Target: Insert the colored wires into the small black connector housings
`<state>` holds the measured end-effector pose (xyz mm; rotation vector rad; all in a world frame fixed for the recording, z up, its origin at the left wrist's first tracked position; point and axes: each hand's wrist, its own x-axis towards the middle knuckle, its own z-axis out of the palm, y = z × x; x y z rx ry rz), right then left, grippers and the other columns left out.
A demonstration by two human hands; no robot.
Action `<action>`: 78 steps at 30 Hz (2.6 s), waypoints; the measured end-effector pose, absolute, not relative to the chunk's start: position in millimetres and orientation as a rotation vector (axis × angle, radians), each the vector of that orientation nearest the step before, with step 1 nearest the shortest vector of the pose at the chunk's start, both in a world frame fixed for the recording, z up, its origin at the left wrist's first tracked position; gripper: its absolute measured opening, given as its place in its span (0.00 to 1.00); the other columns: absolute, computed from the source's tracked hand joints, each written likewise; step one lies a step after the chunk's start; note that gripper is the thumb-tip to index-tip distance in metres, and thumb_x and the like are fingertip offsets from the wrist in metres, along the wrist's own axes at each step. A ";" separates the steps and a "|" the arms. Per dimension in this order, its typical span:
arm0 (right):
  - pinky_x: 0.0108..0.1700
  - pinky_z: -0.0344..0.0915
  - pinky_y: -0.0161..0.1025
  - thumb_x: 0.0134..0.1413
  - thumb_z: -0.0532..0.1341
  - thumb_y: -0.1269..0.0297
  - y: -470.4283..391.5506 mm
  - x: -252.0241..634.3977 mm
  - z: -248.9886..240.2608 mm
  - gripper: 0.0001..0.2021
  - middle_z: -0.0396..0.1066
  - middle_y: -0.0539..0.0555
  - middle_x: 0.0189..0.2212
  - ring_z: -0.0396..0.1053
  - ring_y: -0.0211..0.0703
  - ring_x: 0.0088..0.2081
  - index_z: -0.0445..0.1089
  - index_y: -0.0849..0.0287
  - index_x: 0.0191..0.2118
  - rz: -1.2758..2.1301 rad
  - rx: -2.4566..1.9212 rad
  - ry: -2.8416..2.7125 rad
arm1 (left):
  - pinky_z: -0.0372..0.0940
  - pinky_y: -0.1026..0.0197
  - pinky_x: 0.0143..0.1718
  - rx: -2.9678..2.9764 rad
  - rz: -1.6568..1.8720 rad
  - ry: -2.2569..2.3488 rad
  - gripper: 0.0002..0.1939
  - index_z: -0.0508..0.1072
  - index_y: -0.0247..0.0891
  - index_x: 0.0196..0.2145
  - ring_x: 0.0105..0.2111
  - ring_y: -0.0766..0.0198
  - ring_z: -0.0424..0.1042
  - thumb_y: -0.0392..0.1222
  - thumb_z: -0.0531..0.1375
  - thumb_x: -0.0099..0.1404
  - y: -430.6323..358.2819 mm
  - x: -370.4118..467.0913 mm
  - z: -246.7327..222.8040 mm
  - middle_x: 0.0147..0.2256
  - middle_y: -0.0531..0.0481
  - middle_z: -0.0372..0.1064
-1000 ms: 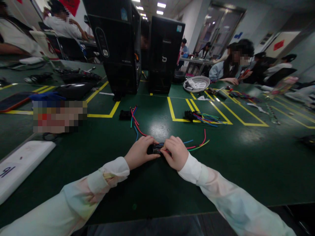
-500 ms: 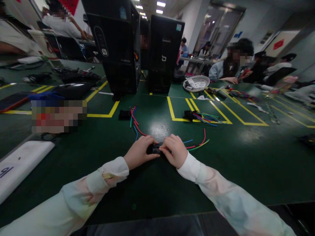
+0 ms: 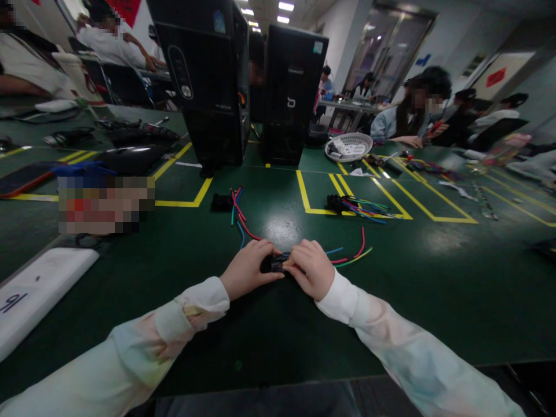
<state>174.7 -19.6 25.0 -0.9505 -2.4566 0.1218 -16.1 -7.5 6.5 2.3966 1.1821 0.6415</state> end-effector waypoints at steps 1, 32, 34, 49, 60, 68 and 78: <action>0.34 0.49 0.39 0.57 0.53 0.66 -19.2 174.3 23.6 0.08 0.62 0.51 0.25 0.56 0.41 0.33 0.60 0.59 0.26 0.121 -0.967 -2.437 | 0.60 0.54 0.43 2.397 0.644 1.177 0.19 0.67 0.39 0.40 0.42 0.56 0.63 0.50 0.63 0.52 -7.5 -16.2 6.5 0.40 0.48 0.65; 0.32 0.51 0.37 0.55 0.53 0.70 -10.9 172.4 17.1 0.10 0.57 0.49 0.22 0.54 0.39 0.28 0.54 0.59 0.23 0.381 -0.852 -2.286 | 0.60 0.55 0.43 2.404 0.651 1.172 0.18 0.67 0.39 0.39 0.42 0.56 0.63 0.50 0.62 0.53 -9.4 -15.9 7.7 0.39 0.49 0.66; 0.32 0.51 0.37 0.55 0.53 0.70 -10.4 172.4 17.9 0.11 0.57 0.49 0.22 0.54 0.38 0.28 0.54 0.59 0.23 0.425 -0.845 -2.265 | 0.60 0.55 0.44 2.403 0.654 1.174 0.19 0.67 0.39 0.40 0.42 0.56 0.63 0.51 0.62 0.53 -9.4 -16.4 7.0 0.40 0.49 0.66; 0.34 0.48 0.39 0.59 0.49 0.69 -17.3 180.3 24.5 0.11 0.60 0.52 0.25 0.52 0.41 0.32 0.60 0.60 0.26 -0.185 -0.751 -2.634 | 0.61 0.55 0.42 2.411 0.680 1.174 0.18 0.67 0.39 0.39 0.41 0.56 0.64 0.50 0.62 0.53 -8.7 -16.6 5.0 0.39 0.48 0.65; 0.34 0.48 0.39 0.59 0.49 0.67 -15.2 174.6 25.4 0.12 0.59 0.52 0.25 0.52 0.41 0.31 0.59 0.60 0.25 -0.097 -0.887 -2.510 | 0.61 0.55 0.41 2.408 0.666 1.169 0.18 0.67 0.39 0.39 0.40 0.57 0.63 0.51 0.62 0.53 -8.7 -15.8 7.6 0.38 0.48 0.65; 0.33 0.47 0.39 0.59 0.49 0.69 -13.6 180.6 27.8 0.11 0.60 0.53 0.26 0.51 0.42 0.31 0.61 0.60 0.27 -0.148 -0.768 -2.674 | 0.60 0.54 0.43 2.402 0.675 1.173 0.19 0.67 0.40 0.40 0.41 0.56 0.63 0.51 0.62 0.53 -8.7 -17.1 5.6 0.40 0.48 0.65; 0.33 0.44 0.39 0.60 0.49 0.66 -14.1 180.5 30.7 0.11 0.61 0.52 0.25 0.52 0.41 0.31 0.62 0.59 0.27 -0.178 -0.824 -2.613 | 0.61 0.55 0.41 2.414 0.651 1.179 0.19 0.67 0.39 0.39 0.40 0.57 0.63 0.51 0.62 0.54 -8.8 -15.6 7.5 0.39 0.48 0.65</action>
